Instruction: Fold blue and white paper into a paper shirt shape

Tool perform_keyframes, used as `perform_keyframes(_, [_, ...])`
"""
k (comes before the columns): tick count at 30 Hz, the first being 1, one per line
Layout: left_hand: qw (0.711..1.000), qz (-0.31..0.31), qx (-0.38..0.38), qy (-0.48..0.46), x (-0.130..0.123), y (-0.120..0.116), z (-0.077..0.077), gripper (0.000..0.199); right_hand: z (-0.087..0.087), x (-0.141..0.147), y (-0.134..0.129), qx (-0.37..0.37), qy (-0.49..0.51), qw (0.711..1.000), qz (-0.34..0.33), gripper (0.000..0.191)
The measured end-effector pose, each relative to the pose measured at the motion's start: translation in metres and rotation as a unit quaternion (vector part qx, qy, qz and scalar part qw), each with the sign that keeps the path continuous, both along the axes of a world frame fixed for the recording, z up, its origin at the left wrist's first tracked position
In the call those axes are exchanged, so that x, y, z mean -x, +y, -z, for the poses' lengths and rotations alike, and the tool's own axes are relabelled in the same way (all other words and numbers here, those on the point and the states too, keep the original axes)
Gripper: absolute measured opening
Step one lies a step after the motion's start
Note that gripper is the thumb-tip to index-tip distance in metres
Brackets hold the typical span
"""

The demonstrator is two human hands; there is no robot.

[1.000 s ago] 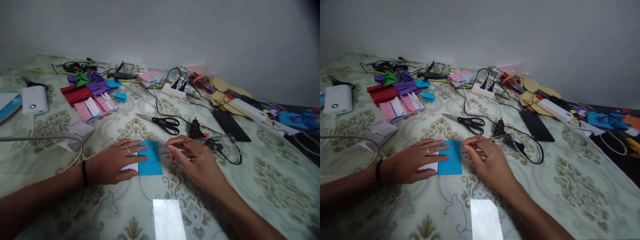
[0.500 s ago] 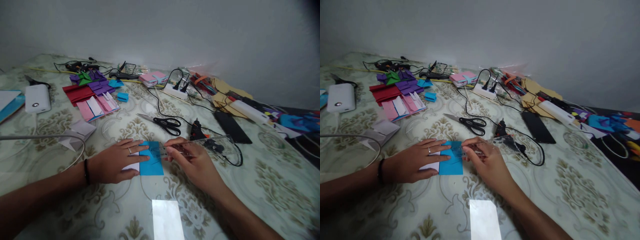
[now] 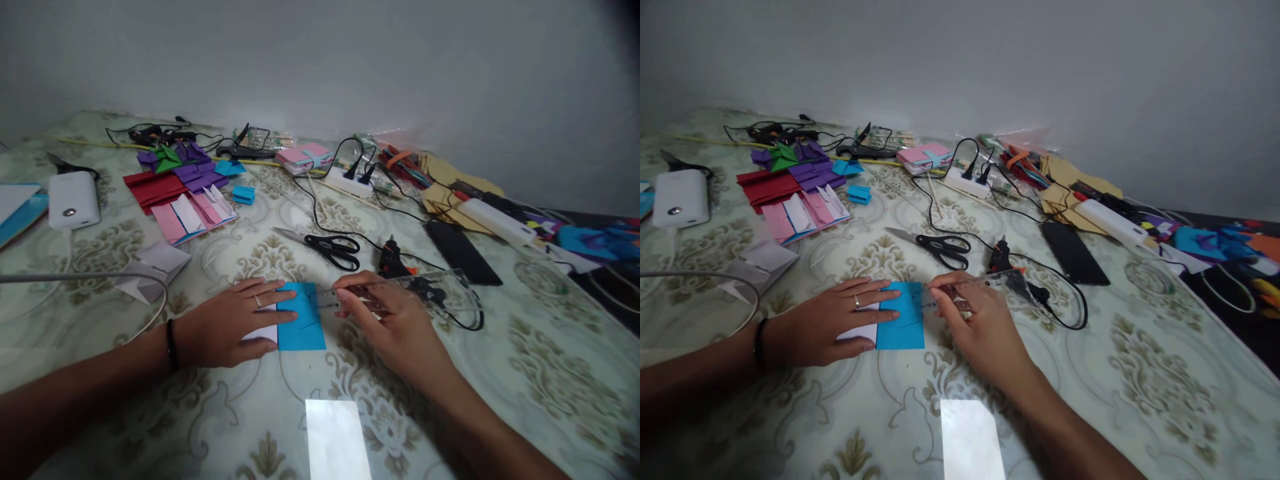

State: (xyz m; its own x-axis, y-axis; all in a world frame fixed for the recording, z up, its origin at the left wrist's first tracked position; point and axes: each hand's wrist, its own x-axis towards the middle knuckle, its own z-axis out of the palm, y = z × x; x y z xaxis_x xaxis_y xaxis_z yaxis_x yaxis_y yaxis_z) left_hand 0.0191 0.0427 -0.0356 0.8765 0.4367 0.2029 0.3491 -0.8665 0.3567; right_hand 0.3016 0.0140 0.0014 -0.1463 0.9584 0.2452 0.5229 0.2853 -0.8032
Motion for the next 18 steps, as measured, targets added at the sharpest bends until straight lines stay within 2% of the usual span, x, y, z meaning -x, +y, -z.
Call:
perform_keyframes(8, [1.000, 0.000, 0.005, 0.014, -0.0005, 0.0006, -0.0020, 0.050, -0.0008, -0.0004, 0.0007, -0.002, -0.001, 1.000, -0.014, 0.014])
perform_keyframes(13, [1.000, 0.005, -0.003, 0.001, -0.0007, 0.0006, -0.0011, 0.050, 0.0023, -0.0005, -0.0010, 0.052, 0.031, 0.998, -0.025, 0.015])
perform_keyframes(18, [1.000, 0.010, -0.012, -0.002, -0.0011, 0.0009, -0.0017, 0.047, 0.0048, 0.0007, -0.0016, 0.060, 0.016, 0.997, -0.046, 0.014])
